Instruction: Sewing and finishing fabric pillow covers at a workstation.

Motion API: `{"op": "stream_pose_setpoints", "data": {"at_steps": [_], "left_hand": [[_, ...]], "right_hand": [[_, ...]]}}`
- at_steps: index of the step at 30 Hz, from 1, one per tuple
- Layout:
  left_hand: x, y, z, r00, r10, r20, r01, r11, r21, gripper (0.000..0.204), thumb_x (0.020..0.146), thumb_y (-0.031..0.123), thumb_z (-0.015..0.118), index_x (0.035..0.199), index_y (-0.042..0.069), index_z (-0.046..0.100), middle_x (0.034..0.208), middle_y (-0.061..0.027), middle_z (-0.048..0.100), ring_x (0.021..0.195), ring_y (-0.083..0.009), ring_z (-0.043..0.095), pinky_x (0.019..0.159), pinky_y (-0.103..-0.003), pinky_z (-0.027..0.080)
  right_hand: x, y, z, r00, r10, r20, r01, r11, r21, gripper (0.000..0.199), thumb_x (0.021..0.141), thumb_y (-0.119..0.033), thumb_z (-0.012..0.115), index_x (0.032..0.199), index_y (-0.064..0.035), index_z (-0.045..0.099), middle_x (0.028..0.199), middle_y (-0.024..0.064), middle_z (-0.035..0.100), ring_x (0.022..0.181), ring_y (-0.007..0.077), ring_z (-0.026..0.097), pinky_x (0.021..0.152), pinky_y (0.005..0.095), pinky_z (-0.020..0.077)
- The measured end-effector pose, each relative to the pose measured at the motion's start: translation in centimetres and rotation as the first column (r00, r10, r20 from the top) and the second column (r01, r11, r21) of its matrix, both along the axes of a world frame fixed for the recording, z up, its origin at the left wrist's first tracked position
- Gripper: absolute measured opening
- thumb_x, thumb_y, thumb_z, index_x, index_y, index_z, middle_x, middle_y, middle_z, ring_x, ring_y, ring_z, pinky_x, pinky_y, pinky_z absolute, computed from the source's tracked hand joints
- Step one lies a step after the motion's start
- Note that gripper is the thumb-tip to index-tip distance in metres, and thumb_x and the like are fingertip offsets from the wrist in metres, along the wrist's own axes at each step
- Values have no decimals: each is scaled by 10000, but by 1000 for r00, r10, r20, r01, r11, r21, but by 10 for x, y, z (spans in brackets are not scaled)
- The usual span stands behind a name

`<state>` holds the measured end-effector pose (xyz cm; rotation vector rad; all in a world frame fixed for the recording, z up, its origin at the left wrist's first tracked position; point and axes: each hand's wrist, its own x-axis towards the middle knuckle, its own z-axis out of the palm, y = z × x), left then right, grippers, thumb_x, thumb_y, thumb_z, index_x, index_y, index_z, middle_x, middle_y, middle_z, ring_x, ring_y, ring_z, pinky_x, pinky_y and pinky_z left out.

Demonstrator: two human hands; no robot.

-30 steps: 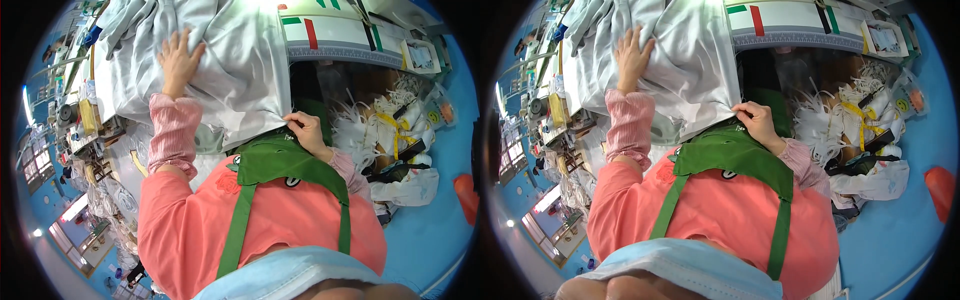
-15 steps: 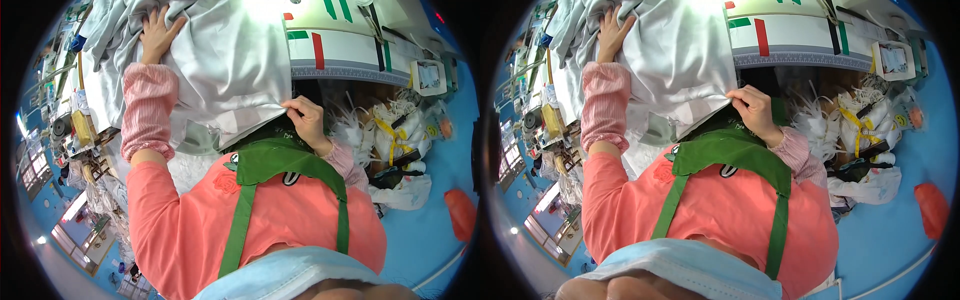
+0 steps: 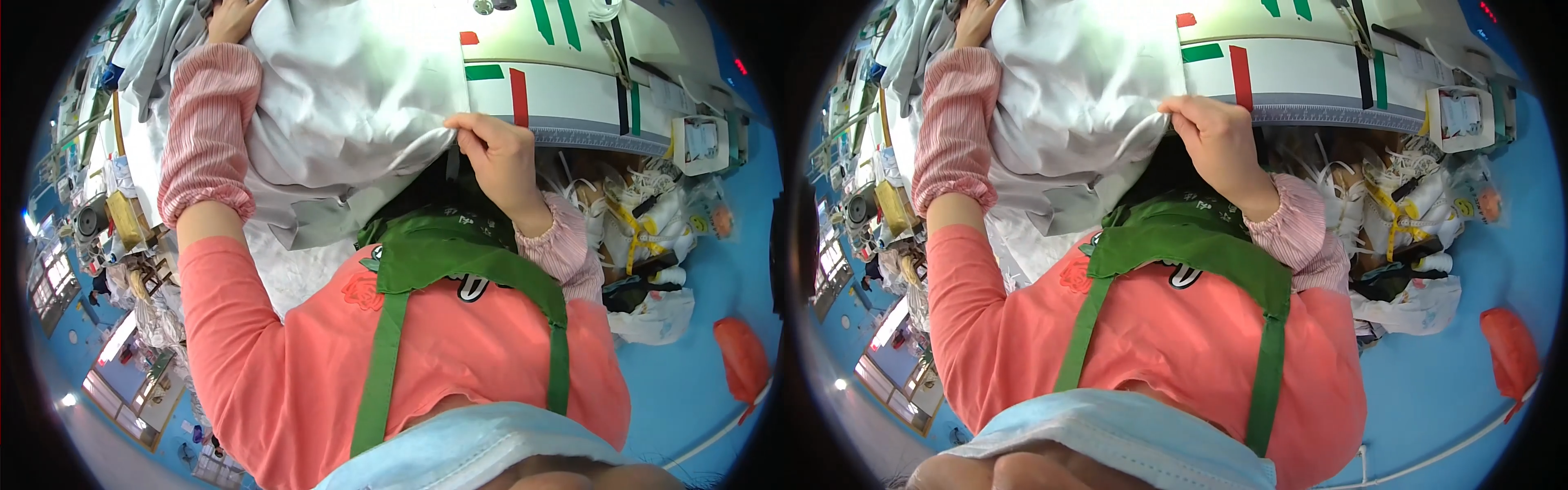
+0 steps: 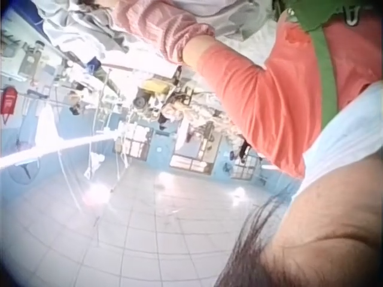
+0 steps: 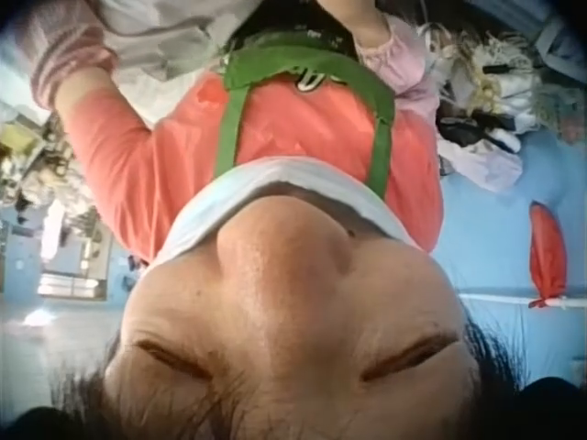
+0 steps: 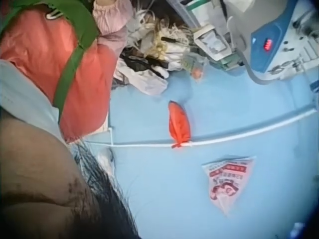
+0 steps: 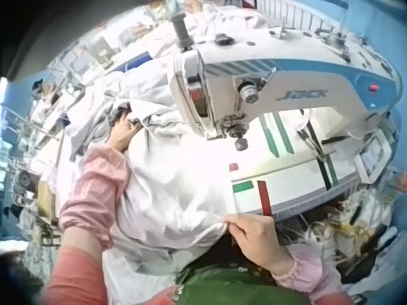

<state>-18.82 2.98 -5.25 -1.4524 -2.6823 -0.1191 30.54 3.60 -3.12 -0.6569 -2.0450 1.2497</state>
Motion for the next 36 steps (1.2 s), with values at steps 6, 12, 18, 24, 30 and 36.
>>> {"op": "stream_pose_setpoints", "data": {"at_steps": [6, 12, 18, 24, 30, 36], "left_hand": [[-38, 29, 0, 992, 55, 112, -61, 997, 48, 816, 854, 640, 532, 1481, 142, 375, 1557, -263, 231, 1323, -477, 389, 1100, -487, 326], [-68, 66, 0, 986, 64, 153, -66, 998, 8, 813, 858, 642, 515, 1477, 133, 379, 1512, -253, 327, 1272, -458, 454, 1081, -476, 356], [-163, 84, 35, 130, -248, 960, 291, 935, 203, 773, 872, 640, 484, 1459, 142, 420, 1514, -254, 313, 1314, -423, 432, 1106, -466, 341], [-168, 128, 8, 932, -39, 361, 78, 992, -96, 605, 910, 520, 527, 1380, 140, 507, 1339, -257, 525, 1226, -376, 541, 1052, -450, 411], [-98, 74, 20, 999, 17, -31, -11, 986, 164, 397, 947, 384, 580, 1108, 32, 667, 1129, -187, 672, 1027, -332, 657, 850, -426, 522], [209, -90, 87, 784, -413, 464, 218, 883, 417, 310, 885, 258, 675, 1083, 21, 648, 937, -160, 640, 845, -285, 571, 782, -348, 459]], "right_hand": [[-24, 34, 2, 995, 69, 77, -67, 997, -29, 152, 861, 35, 621, 965, -33, 708, 641, 47, 636, 567, 90, 604, 535, 235, 471], [-42, 63, 3, 985, 93, 143, -85, 994, -63, 142, 872, 21, 628, 961, -44, 718, 643, 24, 635, 567, 54, 569, 531, 216, 440], [-67, 87, -3, 987, 73, 143, -74, 997, -3, 138, 889, -6, 629, 975, -61, 722, 699, 33, 674, 626, 67, 622, 580, 215, 476], [-68, 81, -1, 979, -1, 204, -57, 960, 275, 174, 883, 5, 604, 1001, -71, 707, 868, 80, 712, 757, 191, 656, 663, 268, 508], [-13, 19, 4, 994, -91, 60, 57, 906, 420, 260, 857, 48, 616, 1086, -58, 679, 1108, 135, 681, 860, 288, 652, 762, 328, 533], [92, -68, -38, 974, -30, 225, 50, 995, -83, 168, 919, -33, 618, 1073, 6, 671, 1078, 104, 691, 896, 166, 665, 757, 264, 518]]}}
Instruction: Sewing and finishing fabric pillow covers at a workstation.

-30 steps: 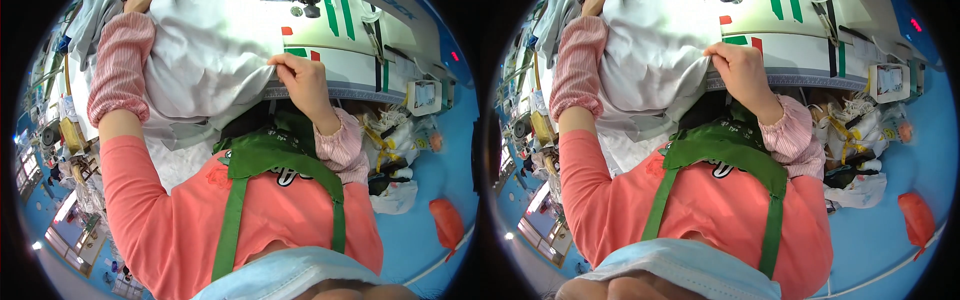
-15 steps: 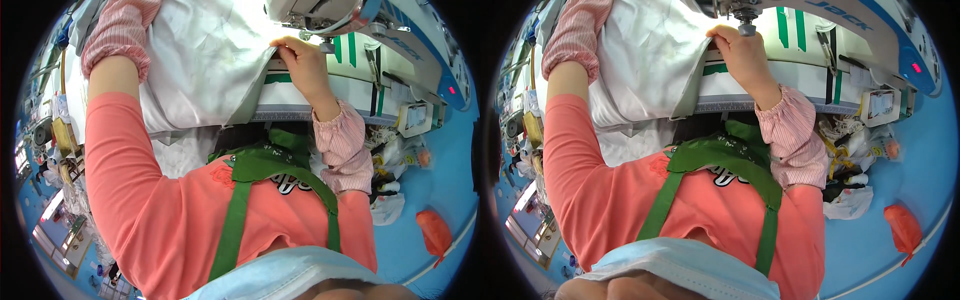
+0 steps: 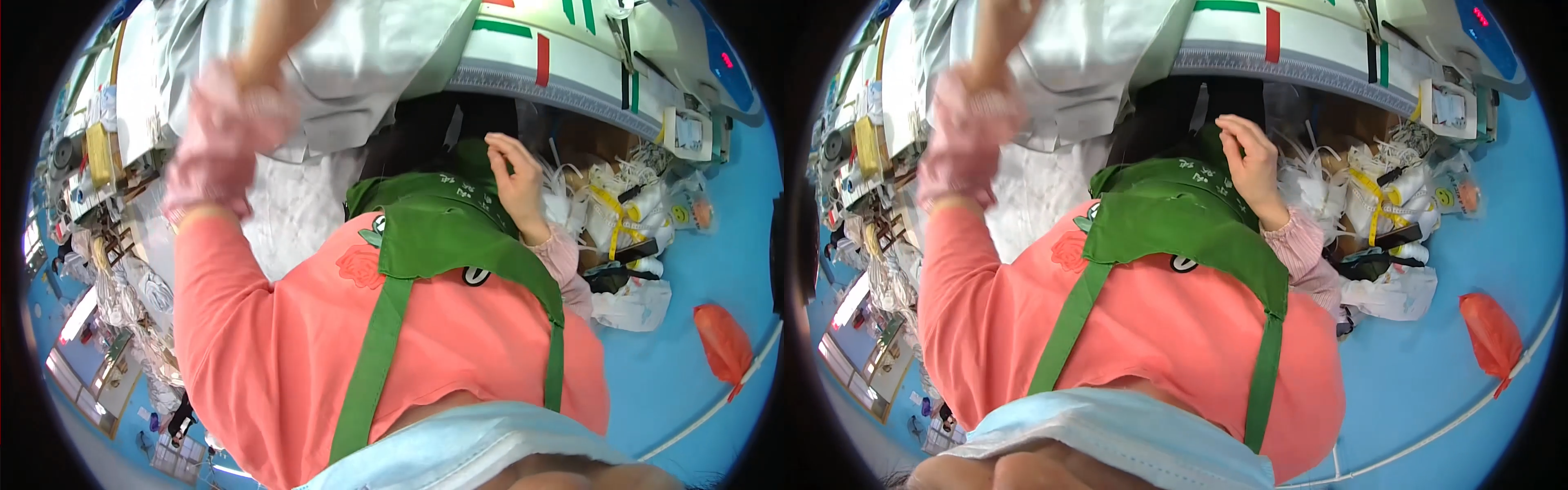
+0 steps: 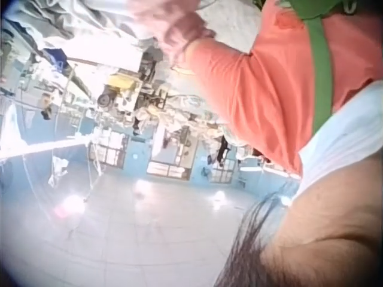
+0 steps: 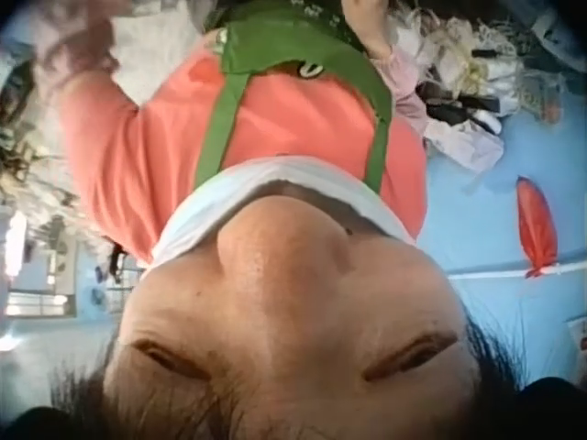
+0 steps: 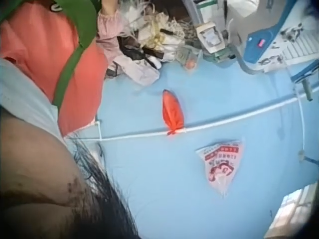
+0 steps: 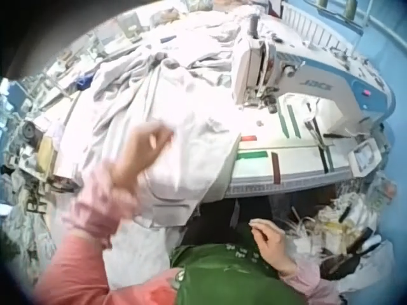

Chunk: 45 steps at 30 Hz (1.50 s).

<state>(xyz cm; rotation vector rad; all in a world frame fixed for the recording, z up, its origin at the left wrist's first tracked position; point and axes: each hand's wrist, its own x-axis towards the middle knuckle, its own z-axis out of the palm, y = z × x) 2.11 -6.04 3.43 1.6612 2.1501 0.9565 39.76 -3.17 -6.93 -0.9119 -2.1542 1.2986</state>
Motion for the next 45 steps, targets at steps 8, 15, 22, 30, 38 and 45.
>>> {"op": "stream_pose_setpoints", "data": {"at_steps": [8, 15, 22, 30, 38, 45], "left_hand": [[145, -114, -203, 925, 336, -180, -330, 942, 63, 416, 859, 366, 697, 1104, 39, 620, 953, -211, 654, 892, -405, 631, 757, -464, 509], [160, -198, -196, 963, 244, 114, -254, 964, 77, 128, 902, 136, 633, 905, 9, 618, 772, -196, 596, 688, -368, 569, 626, -432, 441], [207, -224, -37, 971, 236, -28, -220, 938, 268, 124, 863, 124, 698, 867, 22, 627, 714, -149, 605, 575, -348, 582, 515, -401, 455], [199, -177, 13, 930, -357, 80, 351, 933, 84, 100, 874, 82, 673, 913, -8, 650, 776, -162, 650, 645, -308, 624, 592, -357, 496], [37, -56, -91, 781, 158, -604, -152, 986, 61, 626, 910, 568, 552, 1354, 127, 540, 1433, -217, 455, 1352, -424, 372, 1096, -529, 307], [3, -19, -93, 808, 126, -575, -154, 988, 0, 724, 886, 635, 530, 1403, 130, 483, 1467, -245, 391, 1351, -477, 338, 1102, -578, 249]], "right_hand": [[7, -54, 1, 974, 226, 16, -224, 971, -79, 186, 899, -25, 621, 1076, -12, 677, 1001, 84, 702, 819, 155, 660, 704, 247, 510], [-5, -68, 36, 934, 352, -64, -350, 936, 46, 181, 868, -20, 664, 1048, -16, 685, 940, 89, 693, 753, 147, 643, 642, 257, 501], [-56, -68, 89, 836, 495, -237, -239, 717, 655, 226, 788, -19, 720, 1011, -20, 683, 966, 95, 688, 796, 251, 652, 664, 309, 540], [4, -57, 75, 884, 466, -44, -287, 613, 736, 232, 686, 48, 672, 900, -42, 684, 858, 64, 687, 739, 255, 634, 641, 334, 533], [10, -42, -5, 951, 279, -131, -204, 889, 410, 194, 701, 71, 676, 865, -30, 690, 802, 91, 697, 699, 259, 636, 628, 338, 526], [-14, -6, 2, 951, 276, -135, -214, 910, 356, 217, 685, 85, 679, 875, -20, 685, 803, 92, 693, 711, 263, 636, 626, 341, 522]]}}
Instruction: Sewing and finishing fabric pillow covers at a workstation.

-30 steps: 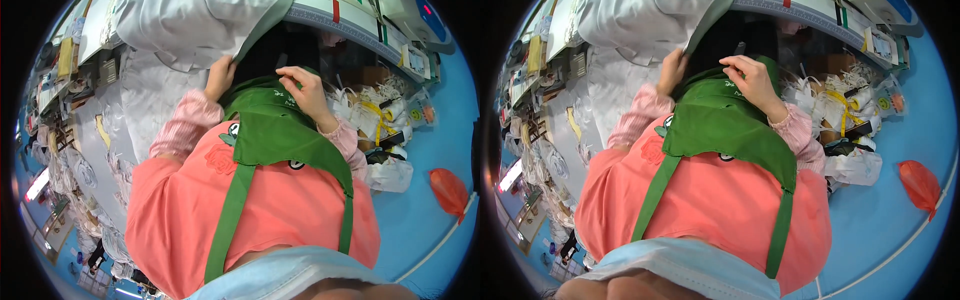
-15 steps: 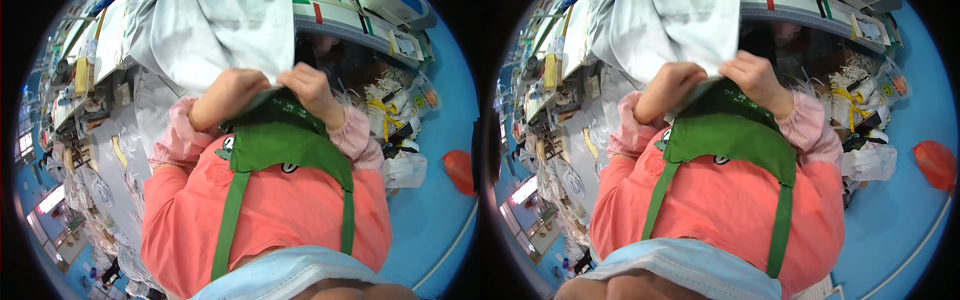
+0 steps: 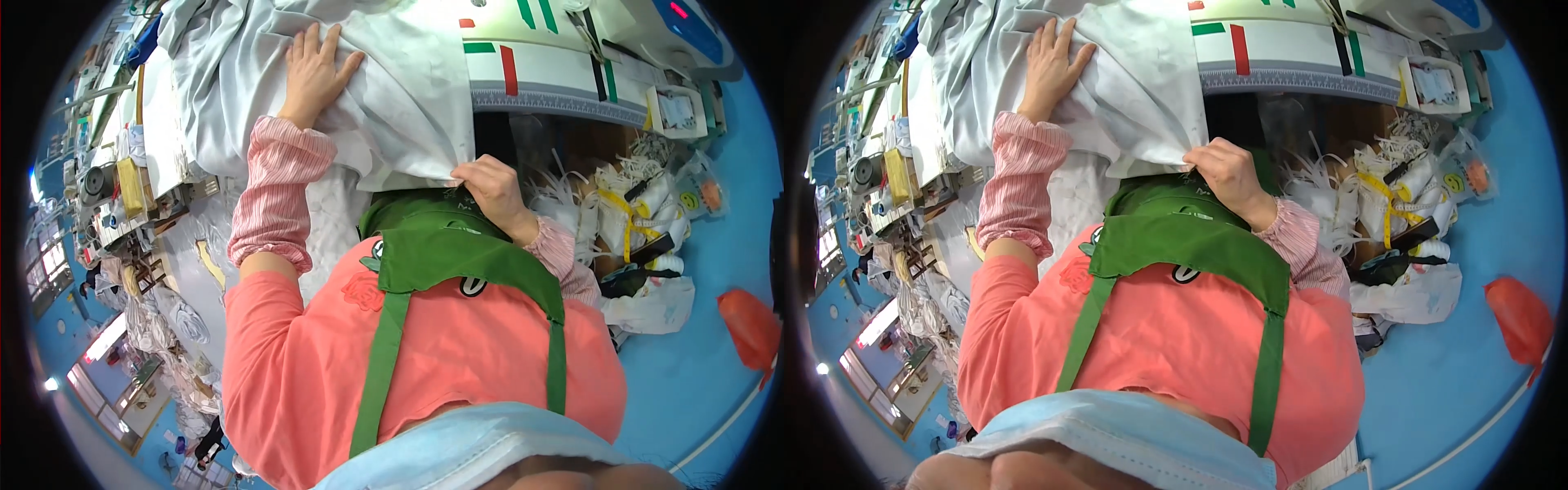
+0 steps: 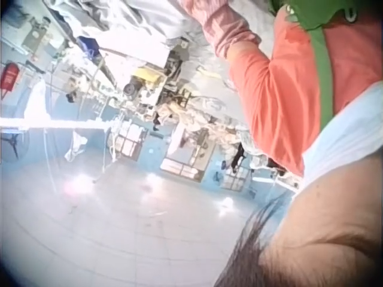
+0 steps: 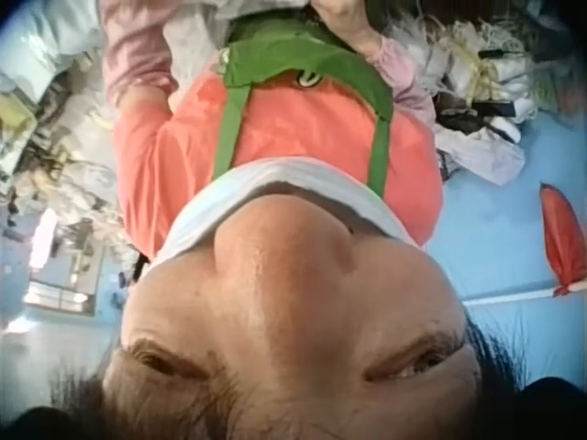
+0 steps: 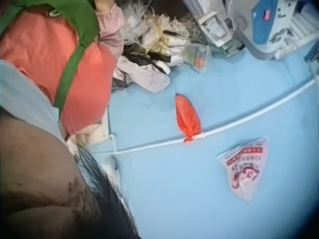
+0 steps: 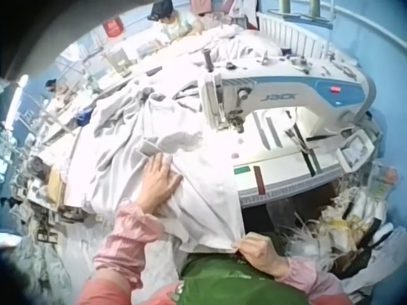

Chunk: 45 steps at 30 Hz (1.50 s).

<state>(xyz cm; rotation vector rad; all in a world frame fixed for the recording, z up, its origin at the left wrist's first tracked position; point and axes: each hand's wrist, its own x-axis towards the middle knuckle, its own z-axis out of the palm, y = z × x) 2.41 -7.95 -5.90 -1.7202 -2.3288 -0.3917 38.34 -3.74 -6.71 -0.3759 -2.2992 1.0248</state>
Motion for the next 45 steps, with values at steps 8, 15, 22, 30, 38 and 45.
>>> {"op": "stream_pose_setpoints", "data": {"at_steps": [8, 15, 22, 30, 38, 45], "left_hand": [[-33, 27, -3, 996, 22, -82, -21, 1000, 12, 720, 880, 629, 541, 1390, 125, 482, 1449, -278, 388, 1329, -492, 349, 1091, -570, 277], [-44, 61, 21, 996, 85, 31, -81, 989, -127, 687, 880, 456, 576, 1394, 30, 412, 1433, -343, 353, 1336, -503, 318, 1137, -548, 214], [-71, 85, 20, 995, 98, 8, -97, 991, -91, 677, 895, 456, 562, 1407, 32, 430, 1444, -330, 348, 1338, -502, 307, 1140, -544, 210], [-133, 126, -4, 716, -580, 389, 394, 795, 461, 541, 882, 231, 531, 1393, 63, 479, 1407, -204, 461, 1310, -397, 403, 1102, -528, 284], [-156, 146, 12, 932, -327, 157, 327, 945, 30, 536, 884, 230, 536, 1388, 56, 482, 1378, -216, 474, 1279, -404, 428, 1078, -514, 316], [-180, 150, 23, 964, -148, -222, 68, 941, -332, 532, 887, 229, 540, 1384, 49, 484, 1350, -228, 487, 1247, -410, 454, 1055, -500, 349]], "right_hand": [[-28, 37, 10, 1000, 8, 18, -7, 1000, -12, 280, 665, 114, 670, 903, -33, 683, 835, 89, 687, 725, 262, 630, 638, 347, 523], [-55, 65, 16, 1000, -13, -23, 14, 999, 42, 290, 666, 126, 653, 904, -38, 683, 826, 87, 680, 724, 262, 631, 631, 346, 519], [-76, 86, 33, 998, -60, -7, 61, 997, 53, 281, 685, 115, 654, 901, -60, 699, 779, 79, 675, 687, 244, 626, 603, 347, 507], [-109, 121, 31, 997, -75, -28, 78, 992, 95, 196, 758, 58, 666, 900, -65, 724, 722, 85, 650, 655, 234, 620, 595, 334, 493], [-132, 155, 20, 995, -95, 19, 91, 985, 146, 148, 790, 3, 671, 913, -65, 716, 753, 82, 668, 710, 236, 645, 665, 324, 505], [-118, 144, 36, 987, -136, 84, 98, 932, 350, 137, 788, 4, 634, 898, -62, 682, 907, 67, 686, 897, 265, 630, 792, 354, 503]]}}
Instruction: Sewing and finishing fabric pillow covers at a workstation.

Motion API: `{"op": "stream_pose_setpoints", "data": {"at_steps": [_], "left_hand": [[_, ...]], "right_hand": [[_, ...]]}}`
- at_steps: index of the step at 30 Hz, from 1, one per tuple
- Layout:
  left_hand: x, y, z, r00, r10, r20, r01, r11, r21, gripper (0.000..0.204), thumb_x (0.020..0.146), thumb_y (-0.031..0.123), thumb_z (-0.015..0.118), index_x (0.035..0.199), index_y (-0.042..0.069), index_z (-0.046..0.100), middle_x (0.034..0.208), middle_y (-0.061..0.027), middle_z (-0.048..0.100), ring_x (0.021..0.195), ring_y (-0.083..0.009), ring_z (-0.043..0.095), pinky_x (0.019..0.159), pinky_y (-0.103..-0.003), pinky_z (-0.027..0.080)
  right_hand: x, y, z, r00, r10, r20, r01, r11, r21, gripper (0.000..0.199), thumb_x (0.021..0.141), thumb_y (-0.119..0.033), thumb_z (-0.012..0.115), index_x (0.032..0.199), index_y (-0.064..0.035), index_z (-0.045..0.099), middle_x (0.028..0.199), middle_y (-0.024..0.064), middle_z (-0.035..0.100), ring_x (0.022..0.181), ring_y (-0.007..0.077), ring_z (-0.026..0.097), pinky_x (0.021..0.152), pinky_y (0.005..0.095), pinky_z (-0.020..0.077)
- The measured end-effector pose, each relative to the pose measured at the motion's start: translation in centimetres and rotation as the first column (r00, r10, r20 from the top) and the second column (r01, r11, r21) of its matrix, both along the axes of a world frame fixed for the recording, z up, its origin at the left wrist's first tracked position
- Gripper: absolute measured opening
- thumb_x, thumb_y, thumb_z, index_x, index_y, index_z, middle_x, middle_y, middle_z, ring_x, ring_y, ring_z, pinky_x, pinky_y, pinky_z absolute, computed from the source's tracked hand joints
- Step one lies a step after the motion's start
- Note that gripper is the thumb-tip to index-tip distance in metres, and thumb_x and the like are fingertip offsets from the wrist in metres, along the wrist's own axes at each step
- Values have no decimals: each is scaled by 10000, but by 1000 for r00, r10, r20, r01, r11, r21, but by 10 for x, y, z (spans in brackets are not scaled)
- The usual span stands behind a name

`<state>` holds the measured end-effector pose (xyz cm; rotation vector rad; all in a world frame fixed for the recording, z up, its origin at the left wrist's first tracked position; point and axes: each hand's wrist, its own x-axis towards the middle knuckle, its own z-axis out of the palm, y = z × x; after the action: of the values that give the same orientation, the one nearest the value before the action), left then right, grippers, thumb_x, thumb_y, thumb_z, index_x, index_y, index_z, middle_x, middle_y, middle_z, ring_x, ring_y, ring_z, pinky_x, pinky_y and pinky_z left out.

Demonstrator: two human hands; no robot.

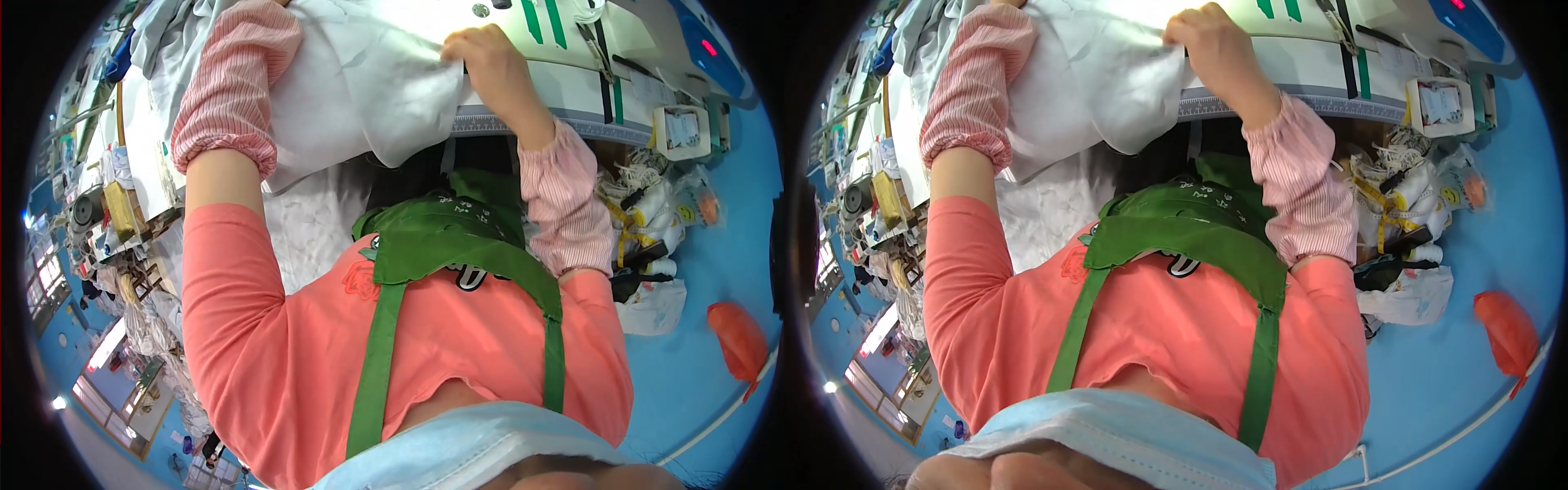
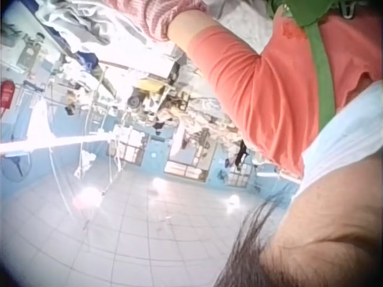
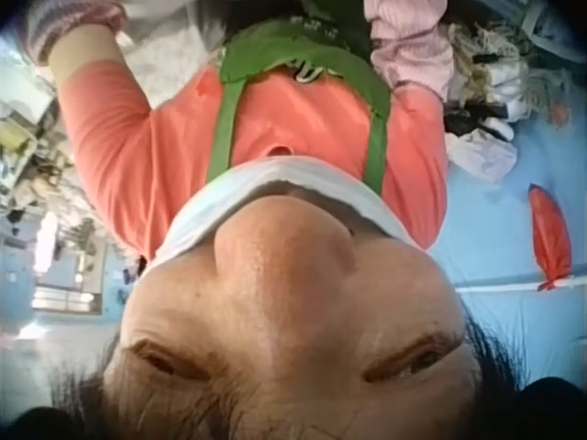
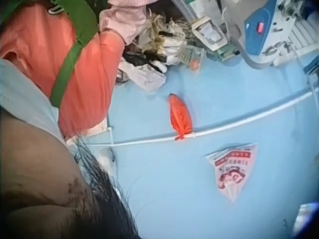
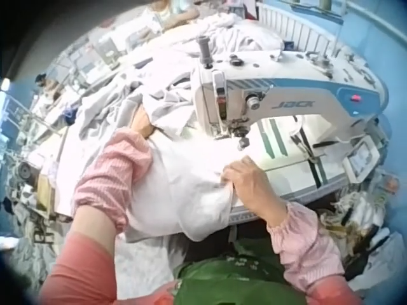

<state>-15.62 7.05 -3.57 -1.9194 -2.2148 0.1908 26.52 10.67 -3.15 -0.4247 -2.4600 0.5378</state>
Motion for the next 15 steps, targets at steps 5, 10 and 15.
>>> {"op": "stream_pose_setpoints", "data": {"at_steps": [5, 10, 15], "left_hand": [[4, -53, 3, 991, 109, 81, -131, 922, 365, 490, 896, 219, 582, 1340, 20, 521, 1265, -254, 519, 1176, -419, 496, 999, -460, 409], [110, -136, -1, 894, -39, 445, -159, 903, 399, 698, 902, 599, 531, 1410, 125, 466, 1444, -277, 403, 1325, -476, 376, 1092, -543, 306], [-5, -315, -43, 923, 341, 179, -381, 877, 294, 535, 986, 511, 420, 1444, 234, 440, 1441, -265, 410, 1253, -493, 439, 1047, -544, 353]], "right_hand": [[80, -101, -41, 958, -148, -244, 7, 867, -498, 177, 775, 135, 552, 827, -14, 632, 822, 98, 671, 835, 220, 664, 789, 353, 535], [60, -106, -113, 953, -202, -225, -194, 163, -967, 369, 872, -71, 700, 1204, 25, 570, 1108, 85, 645, 1089, 165, 569, 924, 305, 462], [55, -150, -73, 998, 22, 60, 50, 319, -946, 137, 913, -126, 685, 872, 5, 675, 709, -44, 588, 612, 52, 485, 582, 232, 412]]}}
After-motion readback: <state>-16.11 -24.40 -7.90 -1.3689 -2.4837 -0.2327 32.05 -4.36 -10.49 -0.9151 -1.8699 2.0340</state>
